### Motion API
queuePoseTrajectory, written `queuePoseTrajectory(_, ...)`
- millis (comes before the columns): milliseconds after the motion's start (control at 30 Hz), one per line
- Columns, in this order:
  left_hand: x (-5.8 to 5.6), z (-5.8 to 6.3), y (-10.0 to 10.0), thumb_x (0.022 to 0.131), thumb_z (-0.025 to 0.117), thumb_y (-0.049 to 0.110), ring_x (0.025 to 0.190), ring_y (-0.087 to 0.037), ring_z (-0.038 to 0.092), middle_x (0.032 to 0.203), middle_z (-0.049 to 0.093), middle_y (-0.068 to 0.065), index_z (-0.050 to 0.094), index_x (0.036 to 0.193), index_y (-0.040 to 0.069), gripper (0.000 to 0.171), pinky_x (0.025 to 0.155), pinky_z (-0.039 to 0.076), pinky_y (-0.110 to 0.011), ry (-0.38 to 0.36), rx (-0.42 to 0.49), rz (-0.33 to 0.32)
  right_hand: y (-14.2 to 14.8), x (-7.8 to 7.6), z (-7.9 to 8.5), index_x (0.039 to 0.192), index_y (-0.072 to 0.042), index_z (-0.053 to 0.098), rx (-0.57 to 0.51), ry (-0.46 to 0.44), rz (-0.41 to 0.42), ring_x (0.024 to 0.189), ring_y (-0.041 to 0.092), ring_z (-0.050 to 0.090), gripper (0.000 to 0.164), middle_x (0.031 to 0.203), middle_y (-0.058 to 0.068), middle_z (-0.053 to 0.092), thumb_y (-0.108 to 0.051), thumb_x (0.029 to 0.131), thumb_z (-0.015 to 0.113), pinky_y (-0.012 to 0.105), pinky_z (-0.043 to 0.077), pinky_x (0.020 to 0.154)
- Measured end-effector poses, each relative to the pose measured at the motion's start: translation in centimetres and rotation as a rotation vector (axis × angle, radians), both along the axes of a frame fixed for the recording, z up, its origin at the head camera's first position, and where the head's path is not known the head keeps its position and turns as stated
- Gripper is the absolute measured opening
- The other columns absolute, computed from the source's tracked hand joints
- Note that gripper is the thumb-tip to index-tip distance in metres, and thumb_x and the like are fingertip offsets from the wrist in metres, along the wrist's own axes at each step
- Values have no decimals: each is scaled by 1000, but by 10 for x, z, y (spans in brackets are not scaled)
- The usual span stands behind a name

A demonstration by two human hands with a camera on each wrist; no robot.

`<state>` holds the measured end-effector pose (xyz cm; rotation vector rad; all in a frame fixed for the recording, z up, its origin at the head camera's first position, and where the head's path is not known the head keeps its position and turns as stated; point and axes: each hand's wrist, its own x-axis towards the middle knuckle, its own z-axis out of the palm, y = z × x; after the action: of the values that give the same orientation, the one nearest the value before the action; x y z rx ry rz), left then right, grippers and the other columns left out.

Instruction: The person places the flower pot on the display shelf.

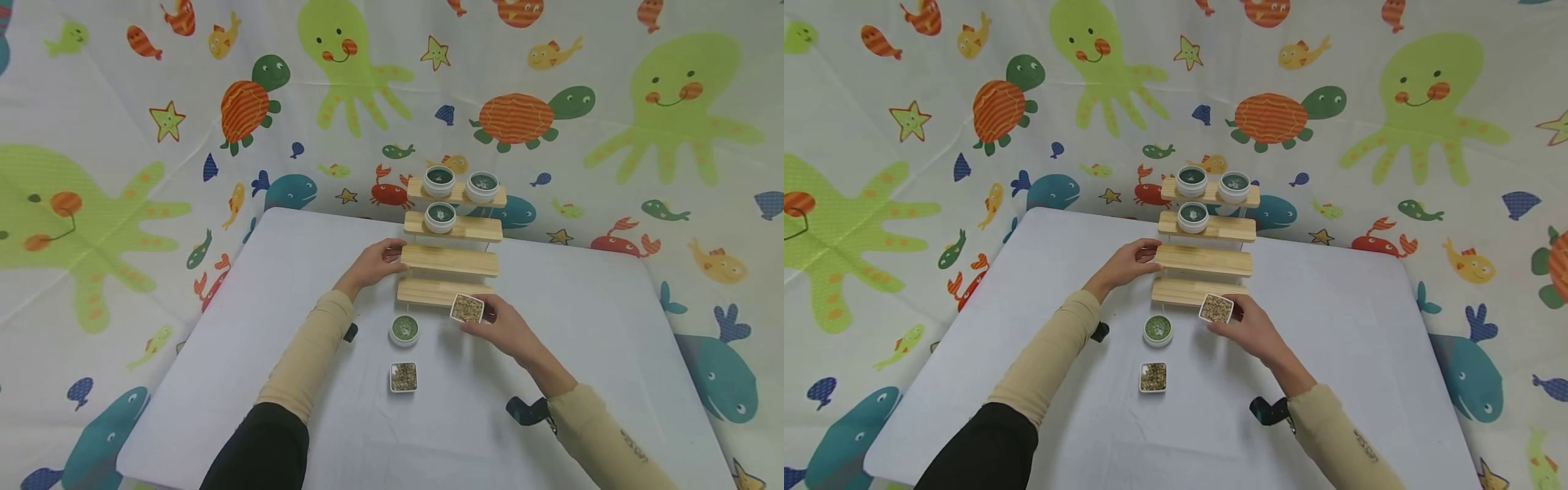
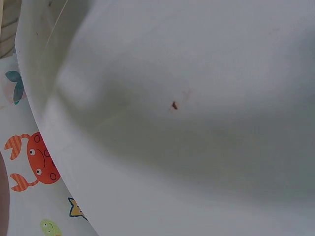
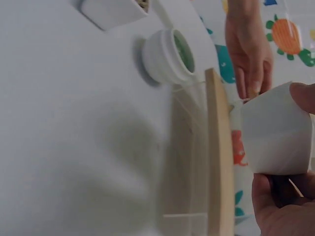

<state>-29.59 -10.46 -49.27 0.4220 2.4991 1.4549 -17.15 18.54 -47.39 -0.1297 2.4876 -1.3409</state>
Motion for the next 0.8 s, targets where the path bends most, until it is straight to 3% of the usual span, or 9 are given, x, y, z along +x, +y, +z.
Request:
queuePoseTrajectory(300, -2, -2, 0, 87, 76, 20, 128, -22, 52, 141, 51, -13, 47, 141, 4, 62, 107, 44, -24, 6, 16, -7, 2, -20, 21, 142, 2, 40, 9, 33, -50, 118, 33, 50, 78, 129, 19, 51, -40, 85, 74, 44, 49, 99)
queuePoseTrajectory(600, -22, -2, -6, 87, 76, 17, 129, -25, 51, 140, 51, -15, 47, 140, 2, 63, 108, 44, -26, -5, 52, -46, -3, -47, 42, 142, 1, 41, 42, 65, -118, 108, 28, 50, 78, 121, 16, 53, -44, 86, 72, 35, 49, 88)
queuePoseTrajectory(800, -34, 0, -9, 87, 76, 17, 129, -25, 51, 140, 52, -15, 47, 140, 2, 62, 107, 44, -26, -19, 58, -62, -6, -64, 54, 146, 1, 35, 29, 50, -165, 115, 31, 49, 83, 128, 19, 51, -48, 88, 69, 42, 49, 98)
